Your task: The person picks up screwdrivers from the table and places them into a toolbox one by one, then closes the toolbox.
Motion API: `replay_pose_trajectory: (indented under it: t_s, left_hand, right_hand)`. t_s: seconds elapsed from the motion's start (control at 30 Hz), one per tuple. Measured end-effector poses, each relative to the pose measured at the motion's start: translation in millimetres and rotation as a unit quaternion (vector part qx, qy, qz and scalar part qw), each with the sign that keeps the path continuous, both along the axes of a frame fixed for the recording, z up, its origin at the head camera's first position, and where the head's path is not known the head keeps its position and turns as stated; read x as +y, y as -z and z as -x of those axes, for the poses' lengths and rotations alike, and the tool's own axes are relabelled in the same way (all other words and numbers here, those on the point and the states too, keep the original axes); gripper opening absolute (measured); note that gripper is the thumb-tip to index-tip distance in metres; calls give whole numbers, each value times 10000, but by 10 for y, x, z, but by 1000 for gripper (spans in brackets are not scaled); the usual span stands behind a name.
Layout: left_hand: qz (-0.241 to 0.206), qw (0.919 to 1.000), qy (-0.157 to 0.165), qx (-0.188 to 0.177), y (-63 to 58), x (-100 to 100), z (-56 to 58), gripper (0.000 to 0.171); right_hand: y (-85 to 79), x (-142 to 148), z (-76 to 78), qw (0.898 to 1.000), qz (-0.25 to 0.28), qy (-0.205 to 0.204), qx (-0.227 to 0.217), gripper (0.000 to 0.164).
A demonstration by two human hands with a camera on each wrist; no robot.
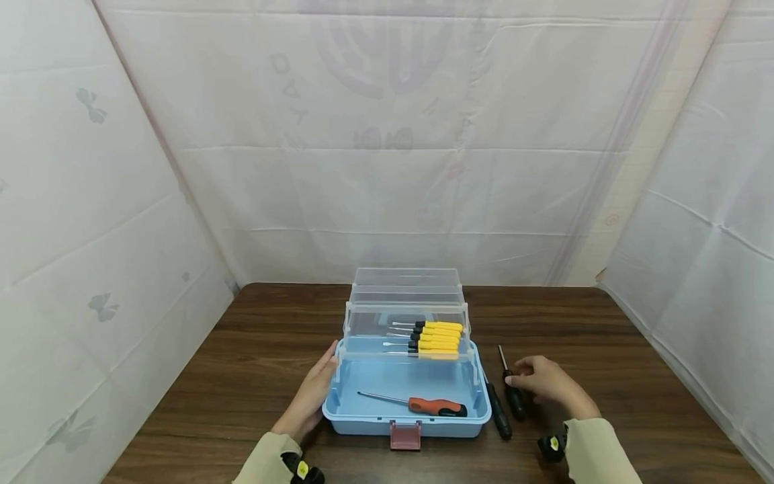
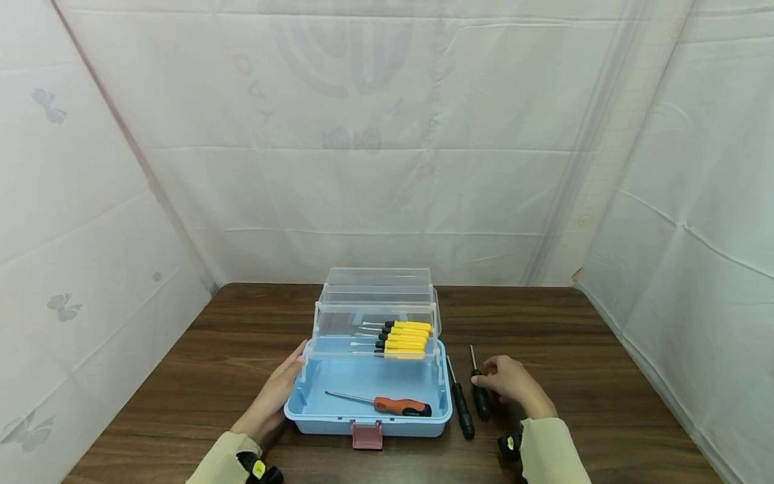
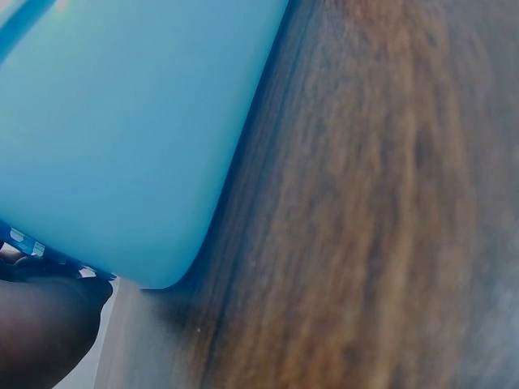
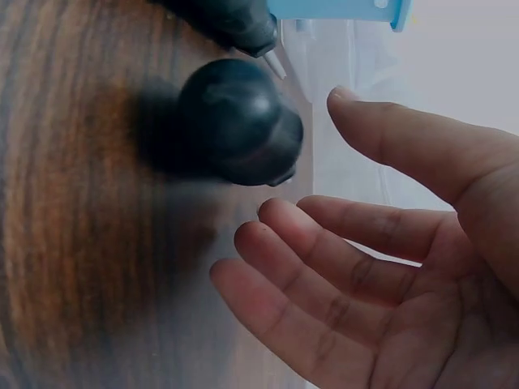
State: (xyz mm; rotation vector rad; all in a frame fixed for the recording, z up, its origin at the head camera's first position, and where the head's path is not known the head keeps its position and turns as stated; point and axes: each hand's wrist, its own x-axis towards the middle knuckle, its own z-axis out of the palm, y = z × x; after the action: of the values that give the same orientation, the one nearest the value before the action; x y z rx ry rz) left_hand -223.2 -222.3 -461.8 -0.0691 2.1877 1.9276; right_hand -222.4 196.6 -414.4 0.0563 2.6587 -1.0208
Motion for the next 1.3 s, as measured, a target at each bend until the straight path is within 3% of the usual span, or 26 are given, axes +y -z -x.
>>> replay_pose_trajectory:
  t_s: [0.57, 1.3]
  left_hand:
    - [23, 10000, 4, 27, 6, -8, 1, 60]
    - [91, 9999, -47, -74, -18, 6, -4, 57]
  right_hand:
    - [85, 9, 1, 9999, 104, 28, -113, 57]
    - [137, -33, 8, 9982, 147, 445, -361, 47]
